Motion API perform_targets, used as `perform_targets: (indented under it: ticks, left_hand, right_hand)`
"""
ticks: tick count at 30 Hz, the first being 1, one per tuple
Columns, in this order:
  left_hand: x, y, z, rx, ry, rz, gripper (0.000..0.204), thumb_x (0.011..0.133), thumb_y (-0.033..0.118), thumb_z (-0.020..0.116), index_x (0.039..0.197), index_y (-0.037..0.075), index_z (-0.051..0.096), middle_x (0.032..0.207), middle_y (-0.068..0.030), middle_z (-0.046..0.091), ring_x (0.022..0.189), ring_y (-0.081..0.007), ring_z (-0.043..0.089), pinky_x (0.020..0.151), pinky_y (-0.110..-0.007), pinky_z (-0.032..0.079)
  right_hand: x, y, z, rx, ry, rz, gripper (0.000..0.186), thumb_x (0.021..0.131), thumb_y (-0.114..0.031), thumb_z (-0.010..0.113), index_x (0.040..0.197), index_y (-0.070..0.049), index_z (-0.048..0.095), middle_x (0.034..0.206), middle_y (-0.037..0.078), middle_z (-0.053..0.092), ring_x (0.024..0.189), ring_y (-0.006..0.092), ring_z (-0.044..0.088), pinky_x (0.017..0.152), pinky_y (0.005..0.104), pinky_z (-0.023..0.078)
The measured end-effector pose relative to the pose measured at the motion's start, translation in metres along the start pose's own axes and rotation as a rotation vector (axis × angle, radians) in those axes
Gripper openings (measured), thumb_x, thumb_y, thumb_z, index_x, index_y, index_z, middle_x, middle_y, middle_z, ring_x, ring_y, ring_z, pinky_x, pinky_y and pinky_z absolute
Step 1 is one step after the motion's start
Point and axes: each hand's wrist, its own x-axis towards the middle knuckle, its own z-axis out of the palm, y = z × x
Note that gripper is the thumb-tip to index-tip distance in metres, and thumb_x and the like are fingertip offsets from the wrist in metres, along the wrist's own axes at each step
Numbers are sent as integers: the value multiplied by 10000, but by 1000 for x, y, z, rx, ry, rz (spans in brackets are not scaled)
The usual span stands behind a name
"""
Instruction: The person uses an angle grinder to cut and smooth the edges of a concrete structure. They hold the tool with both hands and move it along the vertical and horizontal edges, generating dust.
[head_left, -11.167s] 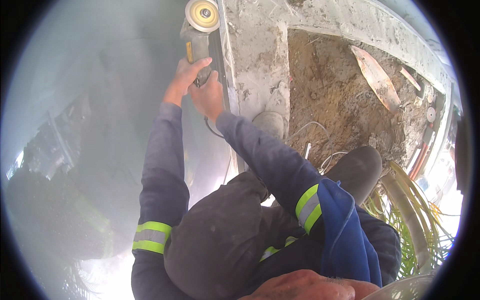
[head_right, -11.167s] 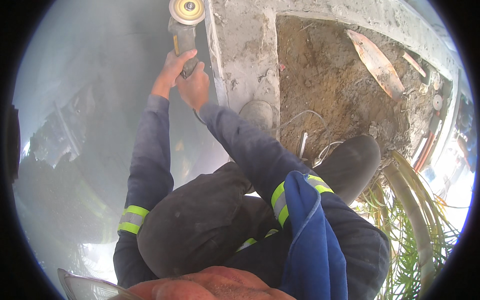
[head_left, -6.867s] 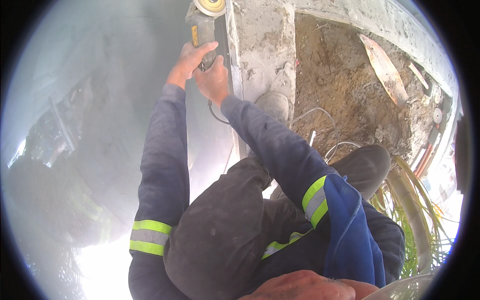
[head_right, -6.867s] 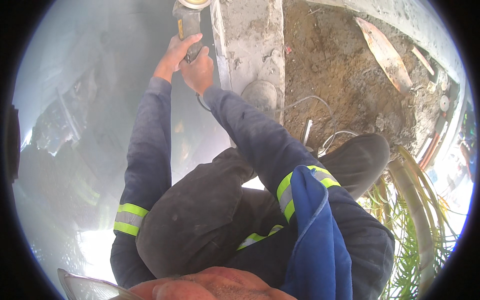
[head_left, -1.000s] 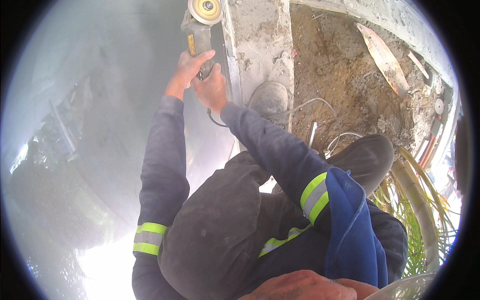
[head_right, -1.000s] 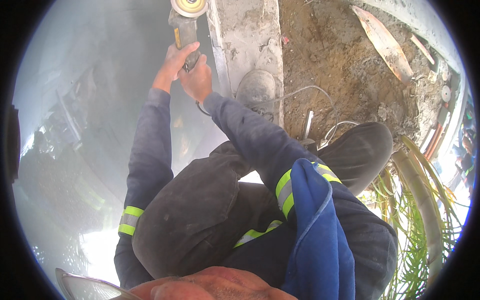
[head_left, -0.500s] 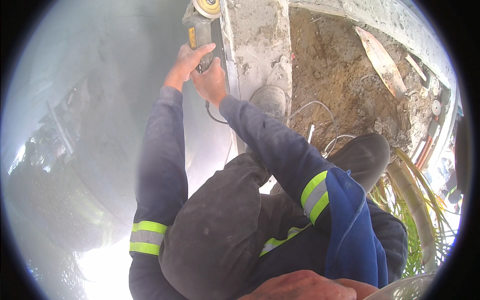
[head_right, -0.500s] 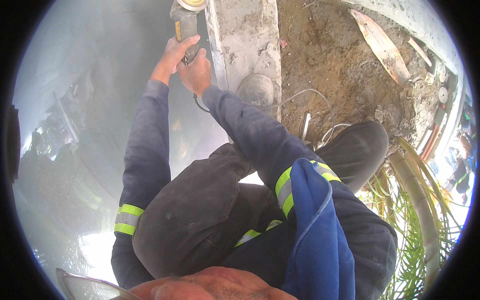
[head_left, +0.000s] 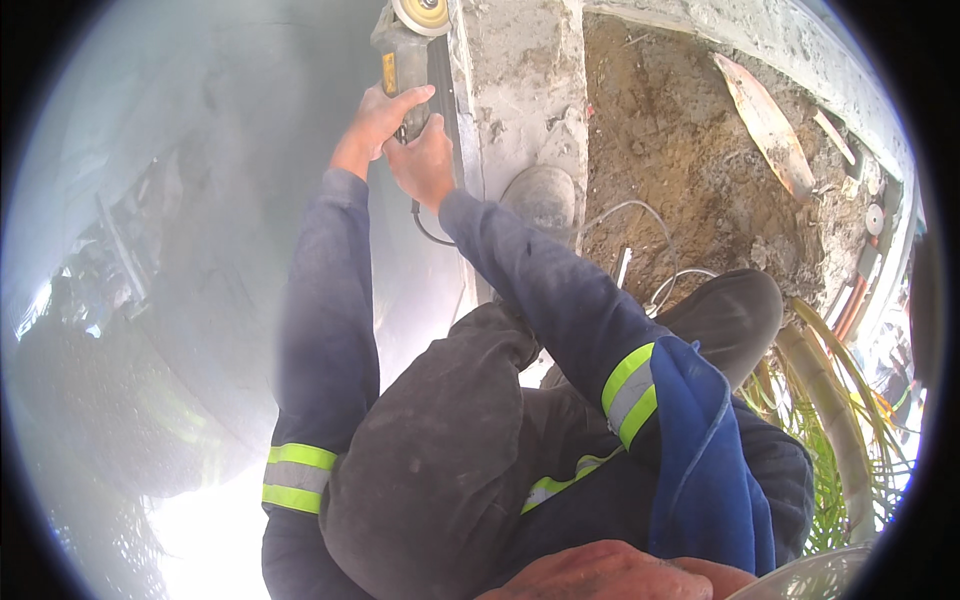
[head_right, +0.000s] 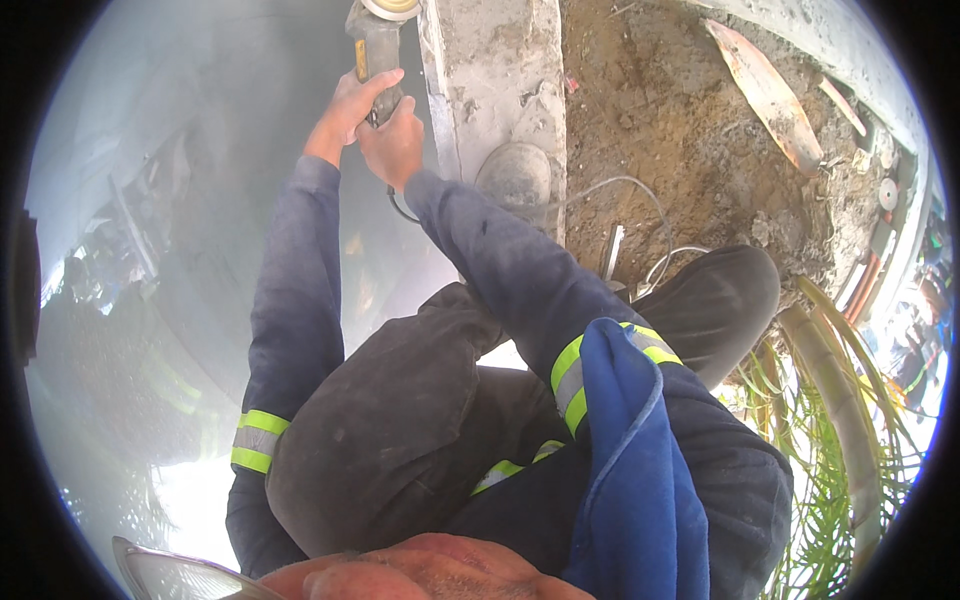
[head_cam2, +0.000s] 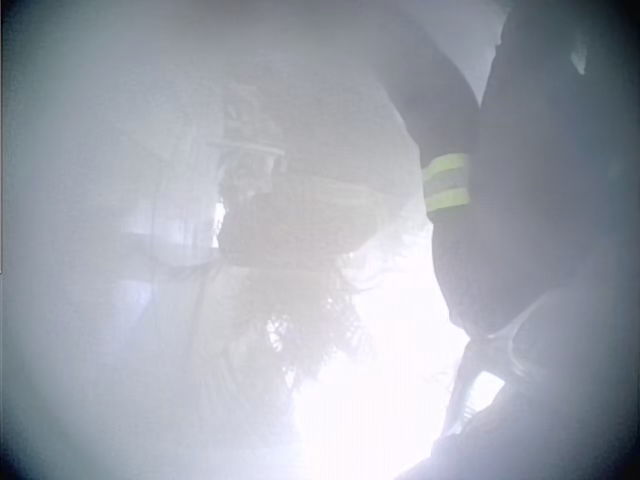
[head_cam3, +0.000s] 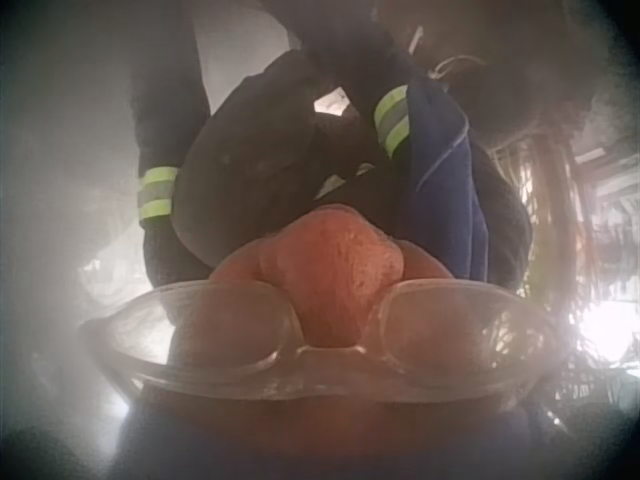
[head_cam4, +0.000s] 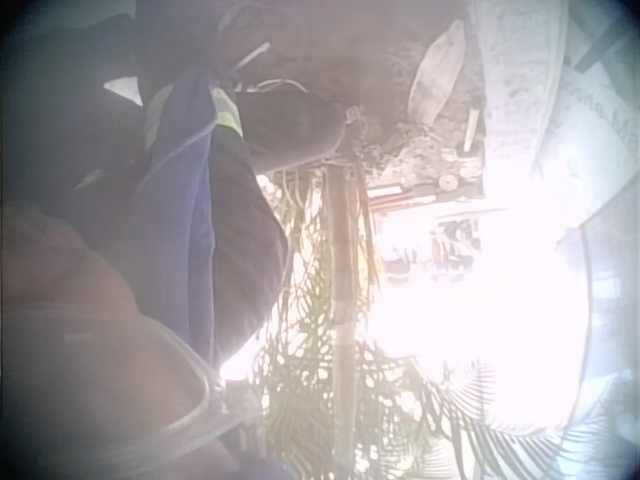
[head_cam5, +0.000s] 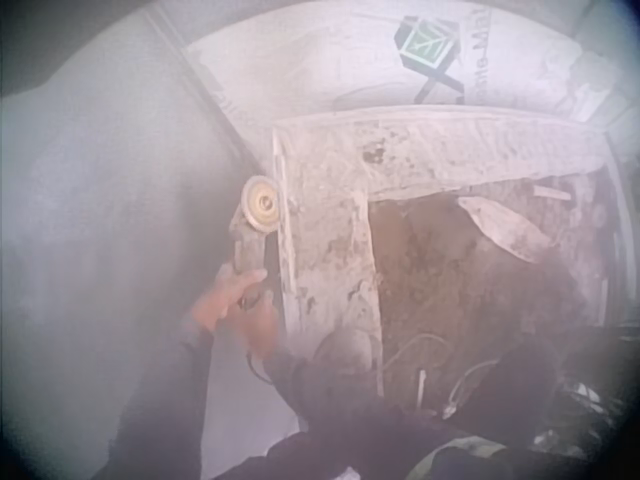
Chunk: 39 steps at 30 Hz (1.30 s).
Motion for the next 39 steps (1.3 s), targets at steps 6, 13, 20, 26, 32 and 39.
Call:
perform_targets:
  ticks: [6, 13, 20, 26, 32, 39]
  left_hand:
    - [-14, -20, 0, -21, 20, -6, 550, 890, 281, 800, 1294, -20, 580, 1084, -91, 655, 961, -200, 673, 832, -371, 559]
    - [-25, -32, 4, -61, 52, -15, 543, 844, 289, 830, 1243, -30, 647, 1085, -109, 683, 968, -206, 667, 852, -377, 533]
    - [-22, -37, 7, -69, 52, -10, 539, 845, 286, 828, 1239, -34, 648, 1097, -113, 686, 976, -209, 675, 853, -379, 538]
    - [-11, -32, 3, -67, 46, -26, 589, 829, 313, 841, 1259, -38, 643, 1110, -122, 688, 983, -220, 678, 855, -391, 538]
    - [-1, -17, 3, -5, 1, 19, 576, 877, 314, 814, 1280, -36, 596, 1111, -96, 650, 996, -191, 667, 835, -375, 563]
    - [8, -8, 4, -24, 37, -18, 627, 812, 351, 851, 1279, -13, 643, 1149, -129, 689, 1046, -241, 673, 903, -398, 528]
  right_hand:
    - [-17, 14, 0, -29, -18, -12, 463, 851, -182, 776, 1037, 83, 446, 875, 254, 697, 789, 385, 725, 692, 450, 555]
    - [-31, 17, -6, -21, -65, 29, 483, 855, -196, 775, 1063, 86, 442, 923, 271, 698, 838, 403, 728, 722, 452, 559]
    - [-26, 33, -3, -77, -10, -56, 495, 865, -257, 786, 1026, 64, 446, 842, 220, 687, 768, 345, 722, 679, 455, 551]
    - [-17, 24, -5, -8, -43, -40, 461, 850, -183, 772, 1017, 74, 427, 837, 248, 694, 781, 402, 729, 684, 447, 555]
    - [-4, 15, -6, -19, -17, -43, 545, 851, -301, 812, 1009, 76, 453, 876, 241, 682, 777, 340, 716, 680, 443, 561]
    - [7, 7, -7, -27, -34, 10, 555, 844, -301, 814, 1027, 87, 461, 903, 250, 682, 814, 337, 719, 690, 442, 566]
